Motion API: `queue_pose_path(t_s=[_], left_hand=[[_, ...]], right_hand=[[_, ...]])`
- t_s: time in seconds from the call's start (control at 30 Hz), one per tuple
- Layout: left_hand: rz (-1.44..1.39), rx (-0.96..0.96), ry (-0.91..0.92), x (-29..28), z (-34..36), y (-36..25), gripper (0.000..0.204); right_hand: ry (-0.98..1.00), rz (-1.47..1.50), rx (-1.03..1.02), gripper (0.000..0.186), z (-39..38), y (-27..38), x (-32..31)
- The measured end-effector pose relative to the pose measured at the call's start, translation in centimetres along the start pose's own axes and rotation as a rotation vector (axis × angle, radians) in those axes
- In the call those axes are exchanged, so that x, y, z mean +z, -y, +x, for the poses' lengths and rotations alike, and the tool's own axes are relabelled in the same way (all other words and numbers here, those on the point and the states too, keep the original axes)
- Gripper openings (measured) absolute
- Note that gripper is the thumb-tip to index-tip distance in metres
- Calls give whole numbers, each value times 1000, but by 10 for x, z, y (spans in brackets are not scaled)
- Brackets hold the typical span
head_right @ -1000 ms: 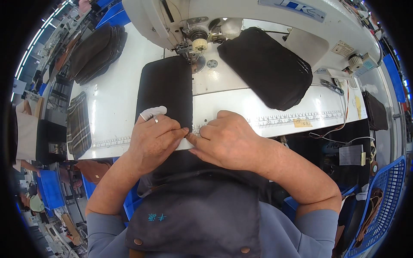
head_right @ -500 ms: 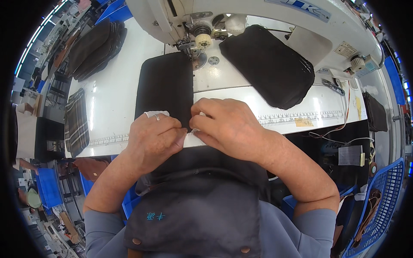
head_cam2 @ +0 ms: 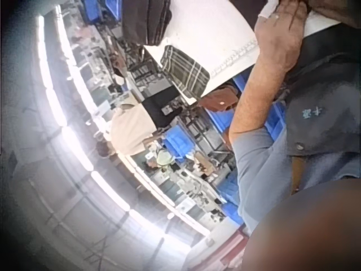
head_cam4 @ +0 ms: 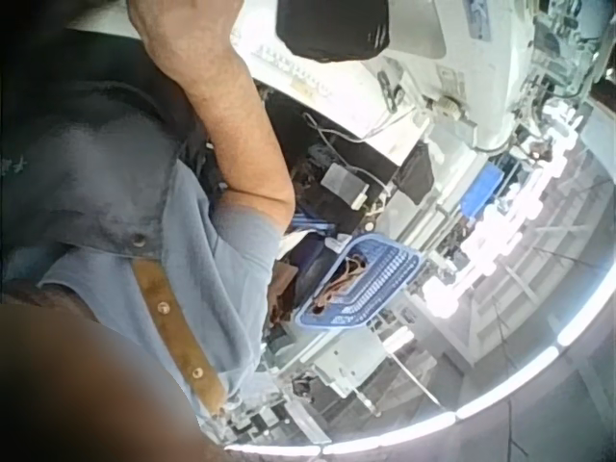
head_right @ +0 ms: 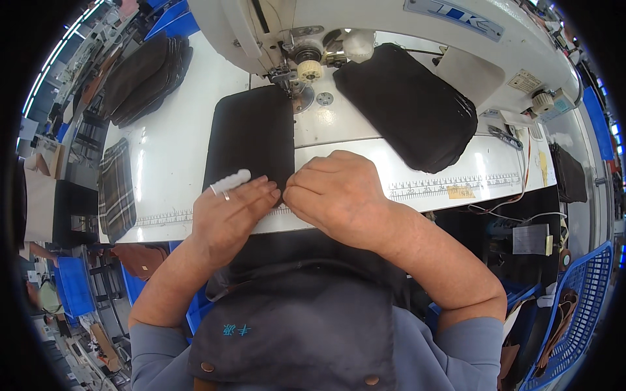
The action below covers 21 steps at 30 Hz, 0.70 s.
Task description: Operating an industrial sewing machine to stitch together fabric and leather components for bags.
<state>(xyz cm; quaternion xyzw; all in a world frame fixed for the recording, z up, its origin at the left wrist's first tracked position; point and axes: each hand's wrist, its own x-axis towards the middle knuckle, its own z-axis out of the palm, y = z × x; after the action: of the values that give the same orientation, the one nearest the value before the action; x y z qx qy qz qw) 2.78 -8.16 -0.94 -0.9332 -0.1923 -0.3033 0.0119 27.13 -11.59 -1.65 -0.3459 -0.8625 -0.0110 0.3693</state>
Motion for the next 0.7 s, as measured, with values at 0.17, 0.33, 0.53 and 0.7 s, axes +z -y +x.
queue_pose_path(t_s=[0.17,0.33,0.53,0.7], left_hand=[[130,109,193,-5,-2,-4,29],[52,52,427,-29,13,-5,37],[-175,50,485,-26,16,11,49],[-229,-27,517,-17,17,30,51]], right_hand=[[156,-14,-9,16,1,-1,-6],[173,-7,-15,16,3,1,-10],[174,110,31,12,5,-1,-15],[202,53,58,20,9,-14,-16]])
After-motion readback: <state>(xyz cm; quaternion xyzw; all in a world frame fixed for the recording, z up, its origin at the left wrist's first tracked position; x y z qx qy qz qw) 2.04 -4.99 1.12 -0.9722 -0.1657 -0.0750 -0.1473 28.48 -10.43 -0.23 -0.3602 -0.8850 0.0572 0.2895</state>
